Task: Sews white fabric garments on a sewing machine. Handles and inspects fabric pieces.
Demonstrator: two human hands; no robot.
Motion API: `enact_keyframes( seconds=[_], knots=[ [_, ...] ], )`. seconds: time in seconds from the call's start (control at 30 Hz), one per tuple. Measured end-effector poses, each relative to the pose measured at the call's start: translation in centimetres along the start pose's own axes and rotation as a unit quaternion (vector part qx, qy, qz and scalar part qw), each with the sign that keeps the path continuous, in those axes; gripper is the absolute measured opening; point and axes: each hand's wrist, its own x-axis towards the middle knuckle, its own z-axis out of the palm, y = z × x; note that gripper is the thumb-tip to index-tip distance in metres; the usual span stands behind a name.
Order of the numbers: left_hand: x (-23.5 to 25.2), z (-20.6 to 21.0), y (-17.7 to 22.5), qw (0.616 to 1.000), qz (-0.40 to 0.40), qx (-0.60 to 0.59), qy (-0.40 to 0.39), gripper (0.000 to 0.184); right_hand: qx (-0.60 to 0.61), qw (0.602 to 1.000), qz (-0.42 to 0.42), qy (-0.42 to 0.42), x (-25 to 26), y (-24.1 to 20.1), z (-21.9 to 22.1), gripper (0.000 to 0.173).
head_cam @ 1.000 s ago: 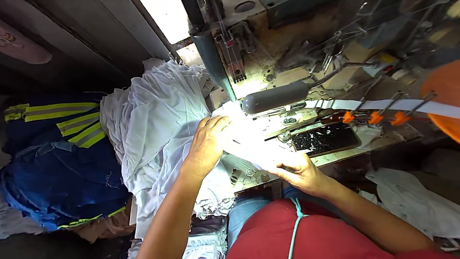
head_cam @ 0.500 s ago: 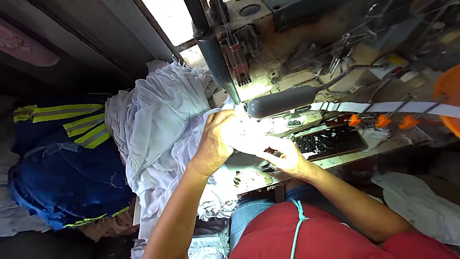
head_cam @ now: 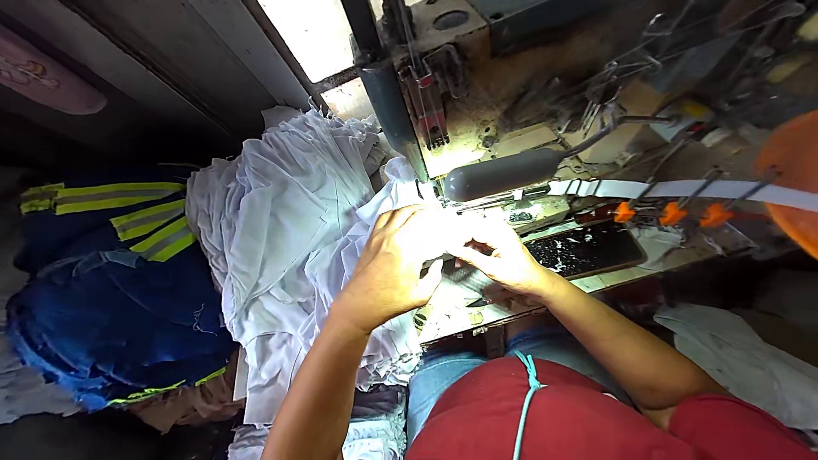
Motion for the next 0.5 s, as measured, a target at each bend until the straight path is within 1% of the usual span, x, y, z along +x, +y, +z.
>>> enact_keyframes(
  seconds=[0.07, 0.1, 0.13, 0.2, 0.27, 0.3, 0.37, 0.43, 0.47, 0.5],
  knots=[
    [0.3, -1.4, -0.5, 0.999, -0.043, 0.003, -0.017, 0.038, -0.003, 1.0, 0.012, -0.006, 0.4, -0.2, 0.0, 0.012],
    [0.4, -1.6, -1.4, 0.998, -0.063, 0.011, -0.006, 0.042, -0.007, 1.0, 0.026, -0.013, 0.5, -0.5, 0.0, 0.013],
    [0.5, -1.5, -2.6, 0.995, -0.093, 0.019, -0.001, 0.042, -0.012, 0.999, 0.047, -0.021, 0.7, -0.9, 0.0, 0.013],
    [0.4, -0.9, -4.6, 0.983, -0.185, 0.01, -0.013, 0.038, -0.017, 0.997, 0.071, -0.03, 1.0, -1.3, 0.0, 0.017],
    [-0.2, 0.0, -5.4, 0.965, -0.258, -0.037, 0.007, 0.028, -0.006, 0.996, 0.084, -0.031, 1.1, -1.2, 0.0, 0.021],
    [-0.9, 0.5, -5.5, 0.961, -0.269, -0.058, 0.032, 0.022, 0.003, 0.996, 0.08, -0.026, 1.0, -1.0, -0.1, 0.022],
    [-2.6, 0.7, -4.7, 0.956, -0.251, -0.11, 0.103, 0.019, 0.021, 0.997, 0.075, -0.03, 0.6, -1.1, -0.1, 0.022],
    [-4.1, 0.0, -3.0, 0.941, -0.217, -0.206, 0.156, 0.014, 0.032, 0.994, 0.076, -0.077, -0.2, -2.1, -0.2, 0.024],
    [-4.6, -0.5, -2.3, 0.938, -0.199, -0.23, 0.167, 0.013, 0.041, 0.991, 0.063, -0.109, -0.6, -2.5, -0.2, 0.025],
    [-5.0, -0.8, -1.7, 0.942, -0.179, -0.222, 0.175, 0.015, 0.047, 0.988, 0.052, -0.139, -1.1, -3.1, -0.1, 0.026]
  ],
)
